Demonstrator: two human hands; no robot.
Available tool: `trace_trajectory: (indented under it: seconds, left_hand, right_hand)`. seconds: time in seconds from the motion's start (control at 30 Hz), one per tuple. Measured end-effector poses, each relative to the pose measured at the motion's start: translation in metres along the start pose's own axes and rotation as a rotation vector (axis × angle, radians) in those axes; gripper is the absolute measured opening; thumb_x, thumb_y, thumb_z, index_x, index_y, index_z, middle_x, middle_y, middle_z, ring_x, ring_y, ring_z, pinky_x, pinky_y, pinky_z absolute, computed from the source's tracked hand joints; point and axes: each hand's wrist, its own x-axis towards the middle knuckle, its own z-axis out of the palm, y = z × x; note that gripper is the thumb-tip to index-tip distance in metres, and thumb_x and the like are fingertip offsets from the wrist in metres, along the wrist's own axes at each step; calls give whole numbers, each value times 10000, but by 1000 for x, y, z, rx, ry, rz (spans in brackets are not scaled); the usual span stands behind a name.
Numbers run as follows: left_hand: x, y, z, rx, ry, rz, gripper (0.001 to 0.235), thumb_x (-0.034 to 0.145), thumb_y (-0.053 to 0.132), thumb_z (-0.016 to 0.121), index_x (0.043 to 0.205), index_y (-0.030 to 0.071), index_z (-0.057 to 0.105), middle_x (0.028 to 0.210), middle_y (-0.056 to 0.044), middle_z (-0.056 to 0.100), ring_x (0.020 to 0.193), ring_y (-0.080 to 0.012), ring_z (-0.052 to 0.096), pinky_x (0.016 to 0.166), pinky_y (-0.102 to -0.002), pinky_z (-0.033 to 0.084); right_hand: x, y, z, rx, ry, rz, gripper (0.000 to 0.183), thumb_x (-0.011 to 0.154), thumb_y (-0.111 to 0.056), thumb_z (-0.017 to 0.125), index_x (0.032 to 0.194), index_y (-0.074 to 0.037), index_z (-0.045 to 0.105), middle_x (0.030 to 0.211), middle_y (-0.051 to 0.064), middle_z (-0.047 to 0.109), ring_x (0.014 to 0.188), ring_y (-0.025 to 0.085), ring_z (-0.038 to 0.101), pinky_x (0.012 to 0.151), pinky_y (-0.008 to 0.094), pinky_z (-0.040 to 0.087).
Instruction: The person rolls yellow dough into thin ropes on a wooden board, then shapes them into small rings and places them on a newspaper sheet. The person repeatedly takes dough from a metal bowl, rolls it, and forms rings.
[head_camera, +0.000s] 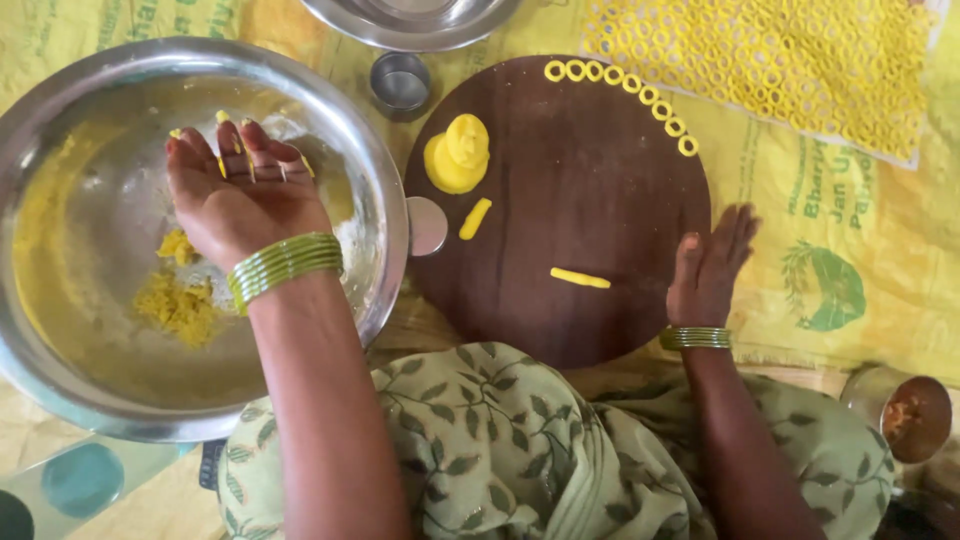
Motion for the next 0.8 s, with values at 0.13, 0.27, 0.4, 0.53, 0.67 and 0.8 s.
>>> trace_trajectory:
  seconds: [0.13,0.27,0.4,0.53,0.67,0.8]
  left_hand:
    - [-15,4,4,-34,-134,-25,222,1043,272,520,1091,71,603,1019,-118,666,834,-242,680,736,-371,547]
    - [-23,5,6,-62,-92,-41,220,1043,246,509,1084,64,623,986,-113,669,816,-238,674,731,-369,543]
    - [-25,12,10,-75,-149,-75,149,1005,164,511,1042,81,630,962,-106,687,795,-238,662,720,-372,535]
    - [-22,18,9,-89,-89,-72,202,945,142,501,1032,60,664,972,-134,710,806,-250,676,732,-378,551]
    - [-23,19,8,-26,-146,-129,201,911,131,509,1026,82,666,999,-110,723,821,-245,687,730,-383,553]
    - [-20,14,11,-60,-141,-128,252,884,52,501,1084,53,655,1002,-148,714,812,-251,680,703,-365,547]
  right_hand:
    - [-20,-4,26,-206,-83,-69,810,1083,-484,416,1643,61,206,1717,293,130,1595,475,67,1245,671,92]
    - [-53,-50,71,-388,-236,-258,866,996,-562,440,1620,2,230,1718,203,163,1602,342,102,1244,623,64]
    - [10,-71,96,-420,-232,-220,904,1002,-603,413,1629,17,210,1718,199,146,1599,328,71,1247,613,-4]
    - [82,-69,109,-491,-227,-58,909,1015,-636,391,1628,7,195,1723,178,83,1599,306,10,1241,607,-27]
    - [92,-69,113,-511,-234,-71,941,1002,-664,388,1626,8,181,1723,170,61,1592,290,-13,1245,601,-27]
    - [36,-70,101,-449,-312,-149,944,1010,-671,368,1628,17,181,1719,187,72,1592,305,-4,1234,610,-31]
